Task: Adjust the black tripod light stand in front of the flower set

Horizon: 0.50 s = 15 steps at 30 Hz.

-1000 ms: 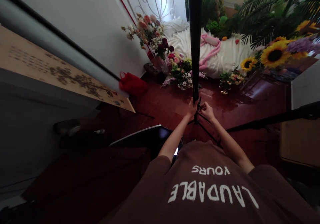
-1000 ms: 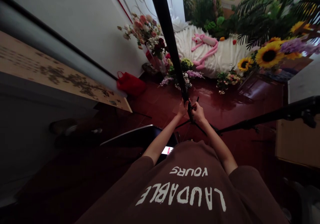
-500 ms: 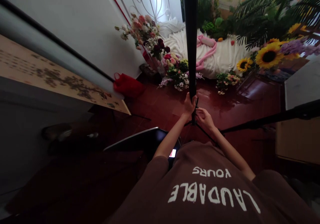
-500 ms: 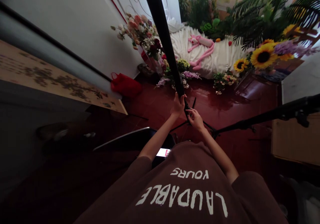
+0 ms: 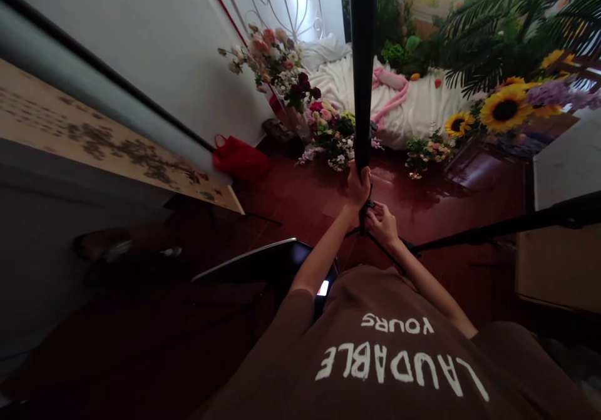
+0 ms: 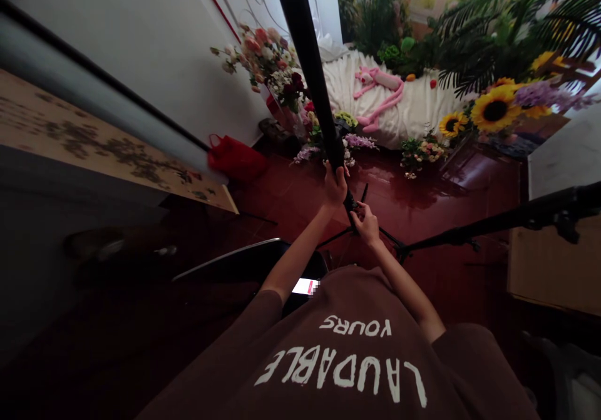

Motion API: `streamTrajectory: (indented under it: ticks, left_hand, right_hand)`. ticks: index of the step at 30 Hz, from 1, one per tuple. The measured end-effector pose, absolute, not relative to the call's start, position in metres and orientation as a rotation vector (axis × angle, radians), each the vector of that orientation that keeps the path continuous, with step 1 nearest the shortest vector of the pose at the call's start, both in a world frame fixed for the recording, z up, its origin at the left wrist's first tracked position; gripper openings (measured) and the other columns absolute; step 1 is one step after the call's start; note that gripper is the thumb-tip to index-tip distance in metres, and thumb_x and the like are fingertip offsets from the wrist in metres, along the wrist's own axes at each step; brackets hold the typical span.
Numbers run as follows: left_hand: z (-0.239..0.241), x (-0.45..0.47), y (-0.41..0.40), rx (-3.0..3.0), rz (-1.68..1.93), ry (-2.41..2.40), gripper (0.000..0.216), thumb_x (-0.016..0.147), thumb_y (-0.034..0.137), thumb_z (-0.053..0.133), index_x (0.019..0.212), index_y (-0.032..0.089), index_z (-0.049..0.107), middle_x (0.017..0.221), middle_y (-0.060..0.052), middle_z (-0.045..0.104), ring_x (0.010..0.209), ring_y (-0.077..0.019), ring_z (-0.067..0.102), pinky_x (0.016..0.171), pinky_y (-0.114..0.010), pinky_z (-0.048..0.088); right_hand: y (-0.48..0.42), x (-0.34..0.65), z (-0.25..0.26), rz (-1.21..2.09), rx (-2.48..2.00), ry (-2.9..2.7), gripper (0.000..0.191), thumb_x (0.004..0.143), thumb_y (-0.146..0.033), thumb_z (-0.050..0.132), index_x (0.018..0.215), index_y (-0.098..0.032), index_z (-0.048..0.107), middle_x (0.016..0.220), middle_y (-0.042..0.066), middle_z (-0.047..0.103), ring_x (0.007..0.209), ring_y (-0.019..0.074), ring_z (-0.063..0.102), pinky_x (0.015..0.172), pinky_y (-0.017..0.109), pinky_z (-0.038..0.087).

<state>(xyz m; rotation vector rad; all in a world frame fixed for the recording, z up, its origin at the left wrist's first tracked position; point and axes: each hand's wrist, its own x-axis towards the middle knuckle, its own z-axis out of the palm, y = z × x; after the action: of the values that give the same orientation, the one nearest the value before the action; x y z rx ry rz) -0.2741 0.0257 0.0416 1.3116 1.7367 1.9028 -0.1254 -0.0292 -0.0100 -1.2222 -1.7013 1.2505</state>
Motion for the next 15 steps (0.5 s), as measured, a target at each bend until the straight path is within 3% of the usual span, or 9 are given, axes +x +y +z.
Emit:
streamTrajectory:
  ticks: [8, 11, 15]
  left_hand:
    - [0.048, -0.273, 0.021, 1.366, 1.881, 1.709, 0.047, 0.096, 0.060, 0.035, 0.115, 0.021, 0.054, 0.082, -0.004, 0.061, 0.070, -0.0126, 0.057, 0.069, -0.028, 0.046]
    - [0.054, -0.271, 0.019, 1.356, 1.890, 1.719, 0.050, 0.094, 0.065, 0.033, 0.109, 0.022, 0.055, 0.080, -0.003, 0.059, 0.068, -0.0125, 0.056, 0.069, -0.027, 0.047]
    - [0.061, -0.265, 0.017, 1.310, 1.857, 1.734, 0.055, 0.092, 0.069, 0.031, 0.107, 0.023, 0.055, 0.081, -0.004, 0.060, 0.072, -0.0139, 0.059, 0.075, -0.029, 0.049]
  right_hand:
    - [-0.010, -0.130, 0.002, 1.044, -1.510, -1.855, 0.037, 0.086, -0.059, 0.061, 0.095, -0.024, 0.070, 0.068, 0.004, 0.070, 0.073, 0.0227, 0.069, 0.070, 0.030, 0.050]
    - [-0.006, -0.134, 0.002, 1.144, -1.550, -1.745, 0.045, 0.084, -0.065, 0.058, 0.083, -0.022, 0.070, 0.065, 0.004, 0.069, 0.070, 0.0206, 0.067, 0.060, 0.025, 0.046]
    - [-0.004, -0.139, 0.003, 1.411, -1.501, -1.524, 0.059, 0.077, -0.075, 0.054, 0.063, -0.018, 0.061, 0.046, 0.000, 0.053, 0.043, 0.0126, 0.051, 0.042, 0.022, 0.034]
